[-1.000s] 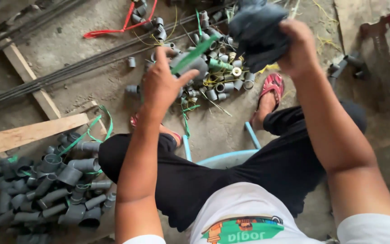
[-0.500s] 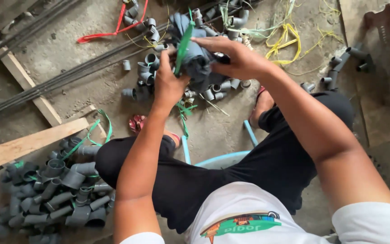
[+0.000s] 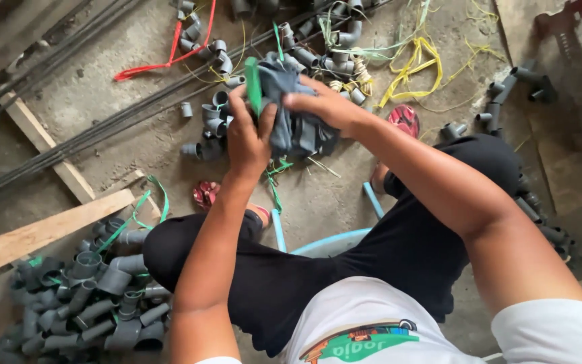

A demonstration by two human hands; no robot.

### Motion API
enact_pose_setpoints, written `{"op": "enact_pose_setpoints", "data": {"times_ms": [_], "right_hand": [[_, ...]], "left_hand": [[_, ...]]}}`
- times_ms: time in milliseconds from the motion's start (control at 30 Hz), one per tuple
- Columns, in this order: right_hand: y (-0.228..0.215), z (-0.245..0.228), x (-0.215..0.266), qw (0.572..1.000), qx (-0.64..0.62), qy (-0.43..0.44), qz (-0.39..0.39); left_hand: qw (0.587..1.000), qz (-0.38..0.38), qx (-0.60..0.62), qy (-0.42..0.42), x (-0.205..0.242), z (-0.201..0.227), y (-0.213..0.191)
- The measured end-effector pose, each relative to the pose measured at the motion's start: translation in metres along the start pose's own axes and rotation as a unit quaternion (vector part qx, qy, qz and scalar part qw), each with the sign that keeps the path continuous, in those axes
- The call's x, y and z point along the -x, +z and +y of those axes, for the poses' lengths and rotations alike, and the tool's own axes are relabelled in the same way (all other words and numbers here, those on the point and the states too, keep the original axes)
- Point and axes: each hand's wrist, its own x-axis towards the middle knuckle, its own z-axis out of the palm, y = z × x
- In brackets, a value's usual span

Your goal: The person is bundling PVC elbow joints by threading them onto a plastic strap while sitting on a stool.

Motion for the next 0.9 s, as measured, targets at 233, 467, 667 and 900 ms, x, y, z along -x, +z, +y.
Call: {"op": "enact_pose_setpoints", "data": {"times_ms": [233, 467, 667, 900], "right_hand": [[0.014, 0.049, 0.005, 0.892, -0.35, 0.285, 0.021], [0.029, 0.014, 0.003, 0.986, 0.099, 0.024, 0.129], [0.022, 0.035, -0.002, 0.808, 0.412, -0.377, 0.186], [0.029, 0.034, -0.005, 0.878, 0.348, -0.305, 0.121]], "left_hand": [[0.991, -0.042, -0.044, 0.122, 0.003, -0.015, -0.015], [0.986, -0.002, -0.141, -0.087, -0.001, -0.069, -0.011], [0.932, 0.006, 0.159, -0.326, 0.018, -0.118, 0.03], [0.902, 0.025, 0.282, -0.325, 0.017, -0.057, 0.011]]}}
